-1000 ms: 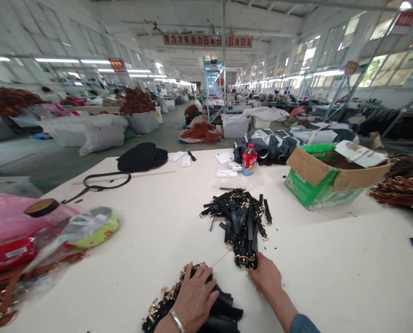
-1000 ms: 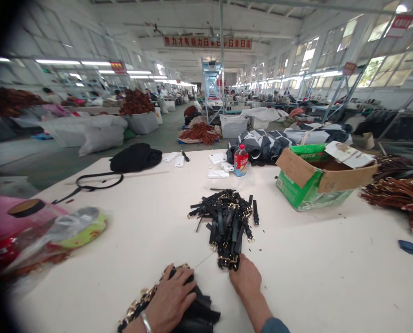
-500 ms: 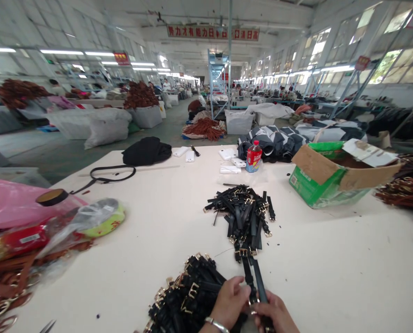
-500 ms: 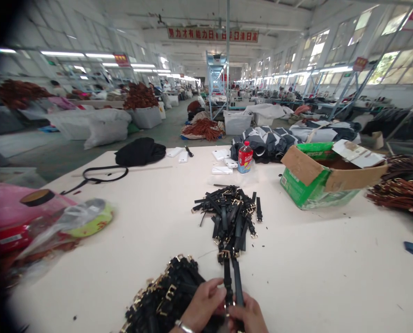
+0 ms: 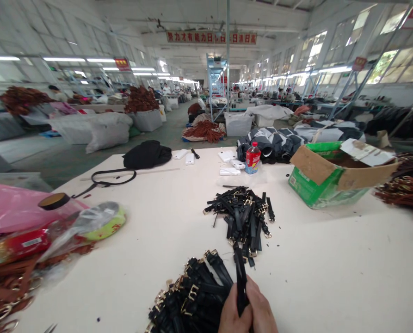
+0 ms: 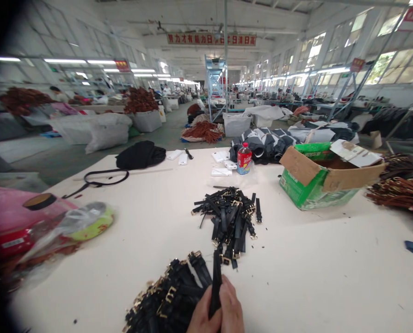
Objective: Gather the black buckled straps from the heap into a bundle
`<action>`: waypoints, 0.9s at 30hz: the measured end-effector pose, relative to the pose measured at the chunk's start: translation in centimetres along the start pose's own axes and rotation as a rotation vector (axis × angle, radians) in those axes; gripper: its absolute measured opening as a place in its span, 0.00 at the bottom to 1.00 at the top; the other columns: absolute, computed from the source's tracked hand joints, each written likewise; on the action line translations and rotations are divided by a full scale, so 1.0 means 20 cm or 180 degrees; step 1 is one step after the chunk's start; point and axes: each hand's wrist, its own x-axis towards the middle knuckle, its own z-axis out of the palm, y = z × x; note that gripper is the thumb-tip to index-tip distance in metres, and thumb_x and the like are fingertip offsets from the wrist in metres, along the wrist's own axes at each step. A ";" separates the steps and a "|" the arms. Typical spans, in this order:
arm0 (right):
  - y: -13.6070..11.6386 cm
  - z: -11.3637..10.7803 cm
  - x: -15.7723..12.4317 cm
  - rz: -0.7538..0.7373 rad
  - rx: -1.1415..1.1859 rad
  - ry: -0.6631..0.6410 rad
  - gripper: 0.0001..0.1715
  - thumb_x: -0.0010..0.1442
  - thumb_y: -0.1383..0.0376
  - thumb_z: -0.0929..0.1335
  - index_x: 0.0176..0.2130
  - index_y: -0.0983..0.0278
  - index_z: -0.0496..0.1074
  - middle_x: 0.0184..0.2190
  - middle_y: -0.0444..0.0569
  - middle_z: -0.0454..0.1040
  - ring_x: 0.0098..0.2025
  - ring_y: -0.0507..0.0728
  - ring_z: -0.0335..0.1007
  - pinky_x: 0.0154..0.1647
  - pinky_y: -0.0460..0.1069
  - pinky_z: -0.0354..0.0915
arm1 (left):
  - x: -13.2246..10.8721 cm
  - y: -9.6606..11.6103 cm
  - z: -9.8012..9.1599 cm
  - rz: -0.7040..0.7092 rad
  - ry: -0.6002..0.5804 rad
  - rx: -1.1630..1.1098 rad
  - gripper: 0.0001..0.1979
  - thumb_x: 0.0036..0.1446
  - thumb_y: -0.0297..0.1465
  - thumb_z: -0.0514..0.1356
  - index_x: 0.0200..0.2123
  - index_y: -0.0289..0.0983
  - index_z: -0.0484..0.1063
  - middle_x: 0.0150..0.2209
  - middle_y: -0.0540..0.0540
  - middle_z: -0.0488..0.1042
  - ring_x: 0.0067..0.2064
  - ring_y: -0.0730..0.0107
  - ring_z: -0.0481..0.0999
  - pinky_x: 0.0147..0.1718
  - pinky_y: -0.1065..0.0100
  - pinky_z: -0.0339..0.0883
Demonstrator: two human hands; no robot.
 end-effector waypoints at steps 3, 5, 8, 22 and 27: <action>-0.06 0.08 0.06 -0.0149 -0.0372 -0.0239 0.29 0.56 0.46 0.58 0.46 0.61 0.69 0.47 0.49 0.71 0.53 0.60 0.61 0.53 0.53 0.60 | 0.01 0.07 -0.09 0.0336 0.0183 0.0771 0.21 0.51 0.32 0.54 0.50 0.36 0.63 0.50 0.42 0.68 0.52 0.60 0.65 0.52 0.64 0.57; -0.11 0.09 0.14 -0.0535 -0.1078 -0.0272 0.24 0.58 0.51 0.58 0.45 0.62 0.70 0.47 0.51 0.70 0.51 0.59 0.63 0.54 0.53 0.59 | 0.05 0.14 -0.19 0.0690 0.0143 0.1856 0.18 0.55 0.29 0.49 0.50 0.38 0.62 0.49 0.43 0.68 0.50 0.61 0.67 0.50 0.61 0.59; -0.15 0.07 0.28 -0.1009 -0.2683 -0.0102 0.18 0.56 0.64 0.61 0.46 0.62 0.67 0.45 0.52 0.69 0.47 0.58 0.66 0.49 0.51 0.61 | 0.11 0.22 -0.36 0.1110 0.0034 0.3873 0.20 0.55 0.21 0.43 0.47 0.41 0.64 0.46 0.43 0.68 0.47 0.60 0.67 0.48 0.54 0.56; -0.05 0.11 0.45 -0.0864 -0.4453 0.0310 0.13 0.47 0.64 0.63 0.37 0.61 0.65 0.40 0.50 0.64 0.33 0.57 0.69 0.30 0.50 0.60 | 0.11 0.17 -0.56 0.1025 -0.0778 0.3945 0.28 0.43 0.28 0.54 0.52 0.44 0.63 0.58 0.45 0.60 0.62 0.54 0.49 0.58 0.42 0.29; -0.06 0.06 0.35 -0.0945 -0.3331 0.0294 0.07 0.46 0.61 0.65 0.28 0.62 0.64 0.30 0.46 0.66 0.31 0.55 0.66 0.34 0.49 0.60 | 0.16 0.17 -0.42 0.0608 0.0210 0.2120 0.20 0.48 0.26 0.51 0.46 0.38 0.67 0.48 0.43 0.68 0.50 0.61 0.65 0.56 0.53 0.49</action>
